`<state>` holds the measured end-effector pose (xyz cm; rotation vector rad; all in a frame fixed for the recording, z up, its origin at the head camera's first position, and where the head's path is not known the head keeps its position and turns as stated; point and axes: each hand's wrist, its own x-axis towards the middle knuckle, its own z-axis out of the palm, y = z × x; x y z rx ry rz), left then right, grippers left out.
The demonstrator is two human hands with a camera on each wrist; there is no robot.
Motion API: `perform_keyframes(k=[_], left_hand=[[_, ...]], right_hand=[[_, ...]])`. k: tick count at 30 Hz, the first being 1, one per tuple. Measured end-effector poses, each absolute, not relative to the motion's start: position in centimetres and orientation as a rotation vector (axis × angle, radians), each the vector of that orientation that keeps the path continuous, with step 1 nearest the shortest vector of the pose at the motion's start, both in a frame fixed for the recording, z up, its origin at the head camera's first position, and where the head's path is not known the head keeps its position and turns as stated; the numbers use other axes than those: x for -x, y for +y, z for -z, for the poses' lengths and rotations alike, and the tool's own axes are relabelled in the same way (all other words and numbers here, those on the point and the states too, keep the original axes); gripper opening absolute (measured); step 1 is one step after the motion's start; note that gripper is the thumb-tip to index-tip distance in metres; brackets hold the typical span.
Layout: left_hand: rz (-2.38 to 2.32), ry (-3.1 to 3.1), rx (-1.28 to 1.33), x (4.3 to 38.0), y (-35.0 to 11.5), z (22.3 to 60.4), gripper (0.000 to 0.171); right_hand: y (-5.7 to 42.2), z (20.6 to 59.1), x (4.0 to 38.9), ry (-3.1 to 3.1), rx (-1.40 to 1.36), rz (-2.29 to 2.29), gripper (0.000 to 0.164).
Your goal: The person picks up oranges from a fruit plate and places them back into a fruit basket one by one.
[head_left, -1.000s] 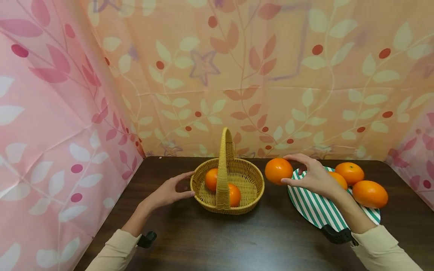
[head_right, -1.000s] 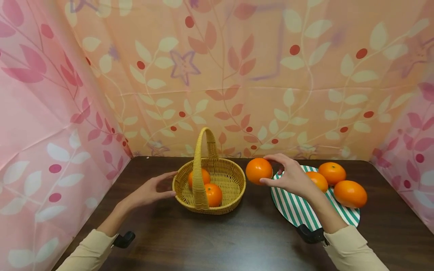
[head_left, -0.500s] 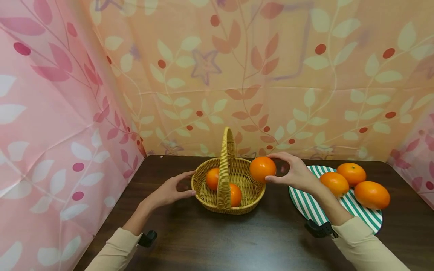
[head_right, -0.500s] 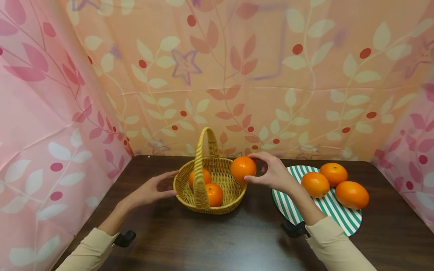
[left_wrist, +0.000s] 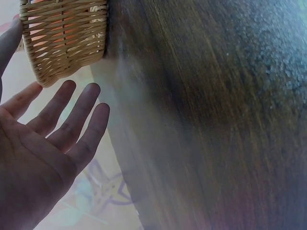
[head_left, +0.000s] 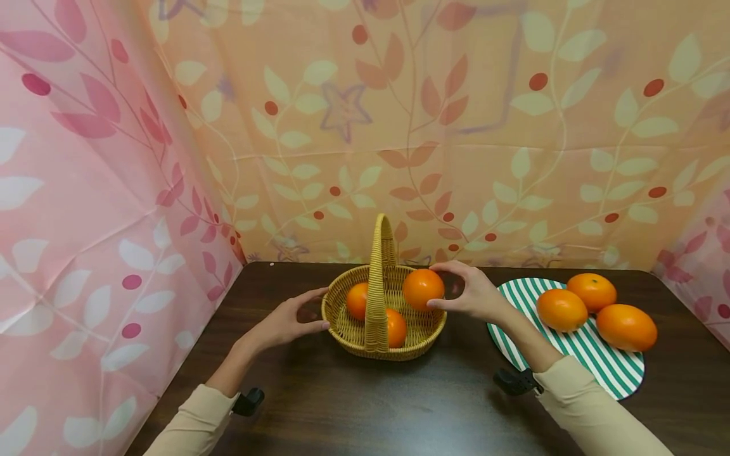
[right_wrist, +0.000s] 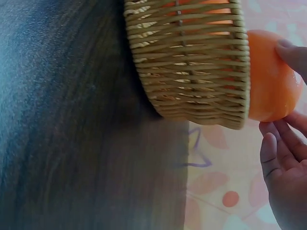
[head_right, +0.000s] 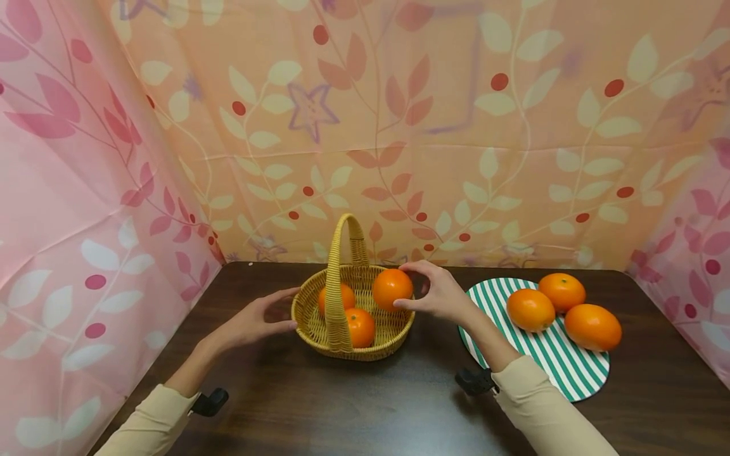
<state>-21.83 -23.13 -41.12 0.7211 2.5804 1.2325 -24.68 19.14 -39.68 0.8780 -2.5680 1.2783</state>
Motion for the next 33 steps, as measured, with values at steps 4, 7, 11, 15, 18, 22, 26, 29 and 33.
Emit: perform_keyframes(k=[4,7,11,15,18,22,26,29,33], left_hand=[[-1.245,2.576,-0.718,21.8,-23.2,41.1,0.074],[-1.251,2.573,-0.723,21.8,-23.1,41.1,0.074],[-1.250,2.573,-0.733,21.8,-23.1,41.1,0.074],[-1.247,2.572,-0.741,21.8,-23.1,41.2,0.073],[-1.247,2.571,-0.741,21.9,-23.1,41.3,0.073],[-1.249,2.572,-0.736,21.8,-23.2,41.3,0.073],[-1.251,2.572,-0.739,21.8,-23.2,41.2,0.073],[-1.262,2.566,-0.744,21.9,-23.1,41.2,0.073],[-1.273,2.557,-0.741,21.8,-23.1,41.2,0.073]], right_hand=[[18.7,40.1,24.8,-2.561,-0.905,-1.257,0.062],[18.5,40.3,24.8,-2.556,-0.920,-1.252,0.061],[18.4,40.6,24.8,-2.556,-0.937,-1.251,0.059],[18.3,40.8,24.8,-2.565,-0.953,-1.233,0.058],[18.2,40.9,24.8,-2.579,-0.950,-1.232,0.059],[18.1,41.0,24.8,-2.585,-0.952,-1.251,0.060],[18.0,40.9,24.8,-2.576,-0.958,-1.258,0.060],[18.1,40.9,24.7,-2.551,-0.964,-1.255,0.058],[18.5,40.9,24.7,-2.502,-0.962,-1.266,0.050]])
